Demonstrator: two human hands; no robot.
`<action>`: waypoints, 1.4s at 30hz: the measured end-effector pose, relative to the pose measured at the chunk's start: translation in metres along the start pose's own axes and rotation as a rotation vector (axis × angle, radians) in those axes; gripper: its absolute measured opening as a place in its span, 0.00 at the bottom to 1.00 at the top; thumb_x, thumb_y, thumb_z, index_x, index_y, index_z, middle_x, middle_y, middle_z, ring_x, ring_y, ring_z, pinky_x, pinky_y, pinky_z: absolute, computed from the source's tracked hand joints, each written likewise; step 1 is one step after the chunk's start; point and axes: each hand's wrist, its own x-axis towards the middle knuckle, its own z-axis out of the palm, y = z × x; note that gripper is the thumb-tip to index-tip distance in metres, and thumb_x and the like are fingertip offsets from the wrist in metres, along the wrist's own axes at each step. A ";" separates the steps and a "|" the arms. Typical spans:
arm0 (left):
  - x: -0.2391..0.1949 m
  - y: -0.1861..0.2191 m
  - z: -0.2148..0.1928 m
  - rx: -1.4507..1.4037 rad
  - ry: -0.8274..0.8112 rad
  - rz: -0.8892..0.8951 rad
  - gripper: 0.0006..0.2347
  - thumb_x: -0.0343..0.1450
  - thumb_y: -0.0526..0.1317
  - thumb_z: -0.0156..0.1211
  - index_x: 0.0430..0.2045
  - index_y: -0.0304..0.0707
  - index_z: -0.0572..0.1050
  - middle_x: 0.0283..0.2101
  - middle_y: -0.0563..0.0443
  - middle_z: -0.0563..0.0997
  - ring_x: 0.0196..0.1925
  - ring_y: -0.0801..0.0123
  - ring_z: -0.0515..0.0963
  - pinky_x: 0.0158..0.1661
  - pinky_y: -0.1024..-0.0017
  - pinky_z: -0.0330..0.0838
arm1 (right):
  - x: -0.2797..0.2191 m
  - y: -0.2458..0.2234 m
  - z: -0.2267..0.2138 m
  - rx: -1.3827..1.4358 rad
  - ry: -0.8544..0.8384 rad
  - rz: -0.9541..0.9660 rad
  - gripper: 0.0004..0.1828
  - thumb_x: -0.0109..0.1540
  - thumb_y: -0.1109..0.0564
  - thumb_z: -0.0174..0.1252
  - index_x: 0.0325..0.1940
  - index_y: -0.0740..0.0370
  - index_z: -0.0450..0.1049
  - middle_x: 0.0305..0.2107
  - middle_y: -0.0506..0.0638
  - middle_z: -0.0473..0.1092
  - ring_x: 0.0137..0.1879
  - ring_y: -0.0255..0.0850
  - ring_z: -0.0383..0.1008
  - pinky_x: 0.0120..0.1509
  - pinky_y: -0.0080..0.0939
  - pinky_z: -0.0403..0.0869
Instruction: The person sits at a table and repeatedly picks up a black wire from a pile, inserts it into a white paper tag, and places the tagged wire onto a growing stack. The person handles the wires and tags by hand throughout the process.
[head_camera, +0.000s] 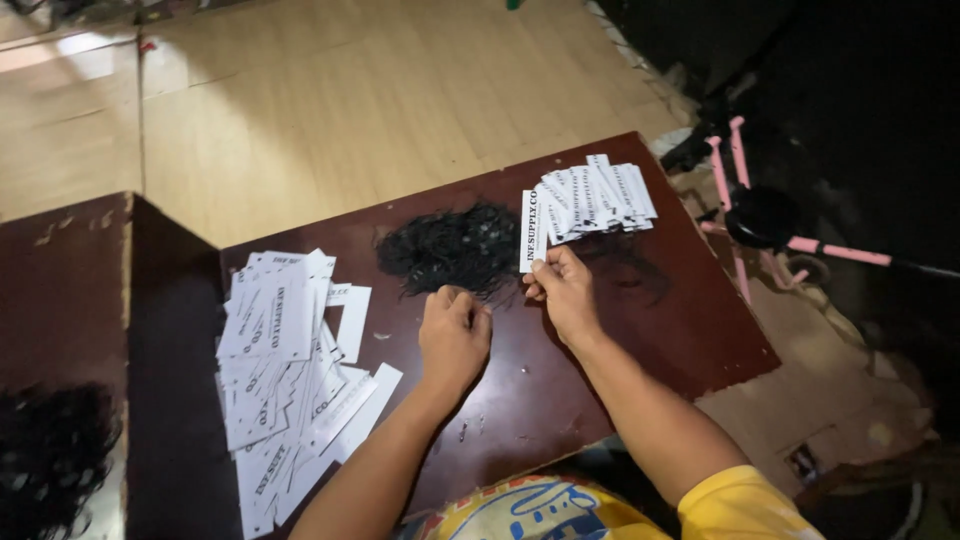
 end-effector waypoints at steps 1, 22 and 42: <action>0.002 0.002 0.002 0.005 0.015 0.014 0.07 0.63 0.36 0.67 0.19 0.42 0.72 0.29 0.53 0.70 0.35 0.57 0.77 0.34 0.68 0.72 | 0.001 -0.002 -0.004 -0.019 0.009 -0.010 0.02 0.66 0.61 0.57 0.41 0.62 0.72 0.25 0.56 0.77 0.24 0.34 0.76 0.28 0.29 0.74; -0.028 -0.058 0.006 0.409 0.025 0.097 0.06 0.60 0.40 0.60 0.16 0.45 0.69 0.24 0.51 0.69 0.27 0.53 0.72 0.25 0.62 0.66 | -0.022 -0.011 -0.033 -0.480 0.083 -0.486 0.03 0.62 0.61 0.64 0.35 0.53 0.81 0.14 0.44 0.73 0.28 0.39 0.76 0.42 0.38 0.75; -0.019 -0.049 -0.003 -0.091 -0.172 -0.275 0.04 0.66 0.44 0.64 0.28 0.49 0.79 0.21 0.47 0.76 0.30 0.50 0.80 0.34 0.59 0.73 | 0.000 -0.013 -0.052 -0.157 0.352 -0.394 0.13 0.62 0.69 0.59 0.51 0.68 0.75 0.28 0.55 0.74 0.27 0.37 0.73 0.32 0.34 0.74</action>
